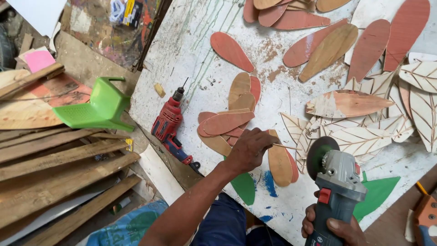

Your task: Grinding the edges of leaf-shaped cutouts using a handheld angle grinder on a workbench.

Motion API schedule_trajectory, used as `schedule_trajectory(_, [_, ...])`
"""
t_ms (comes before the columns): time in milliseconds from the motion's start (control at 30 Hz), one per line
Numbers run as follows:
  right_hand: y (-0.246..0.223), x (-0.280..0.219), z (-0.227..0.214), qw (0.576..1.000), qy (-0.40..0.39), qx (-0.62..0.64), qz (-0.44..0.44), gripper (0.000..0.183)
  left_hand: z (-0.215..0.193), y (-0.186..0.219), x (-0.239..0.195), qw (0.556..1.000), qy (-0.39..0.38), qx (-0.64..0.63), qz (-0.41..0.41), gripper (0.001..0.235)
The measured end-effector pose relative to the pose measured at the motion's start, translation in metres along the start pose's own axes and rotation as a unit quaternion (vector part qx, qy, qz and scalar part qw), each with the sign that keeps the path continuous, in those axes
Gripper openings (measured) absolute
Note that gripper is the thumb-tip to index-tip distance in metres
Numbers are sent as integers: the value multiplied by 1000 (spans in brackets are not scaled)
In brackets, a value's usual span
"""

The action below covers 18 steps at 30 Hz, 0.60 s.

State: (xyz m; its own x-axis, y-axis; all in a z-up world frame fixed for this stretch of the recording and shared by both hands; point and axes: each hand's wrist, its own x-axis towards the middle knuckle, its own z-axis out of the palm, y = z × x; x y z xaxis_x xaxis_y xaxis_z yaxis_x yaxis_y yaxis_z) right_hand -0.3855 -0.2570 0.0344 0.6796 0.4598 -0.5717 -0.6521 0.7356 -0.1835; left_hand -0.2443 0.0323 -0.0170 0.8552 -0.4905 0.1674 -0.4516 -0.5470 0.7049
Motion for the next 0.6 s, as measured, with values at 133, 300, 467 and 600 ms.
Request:
schedule_trajectory(133, [-1, 1, -16, 999, -3, 1, -38, 65, 1, -13, -5, 956, -84, -104, -260, 44])
schedule_trajectory(300, [-8, -9, -8, 998, 14, -22, -59, 63, 4, -34, 11, 916, 58, -87, -388, 59])
schedule_trajectory(467, [-10, -10, 13, 994, 38, -23, -95, 64, -39, 5, 40, 411, 316, -344, -783, 68])
schedule_trajectory(600, [-8, -18, 20, 986, 134, -60, -74, 64, -24, -19, 64, 279, 409, -315, -810, 93])
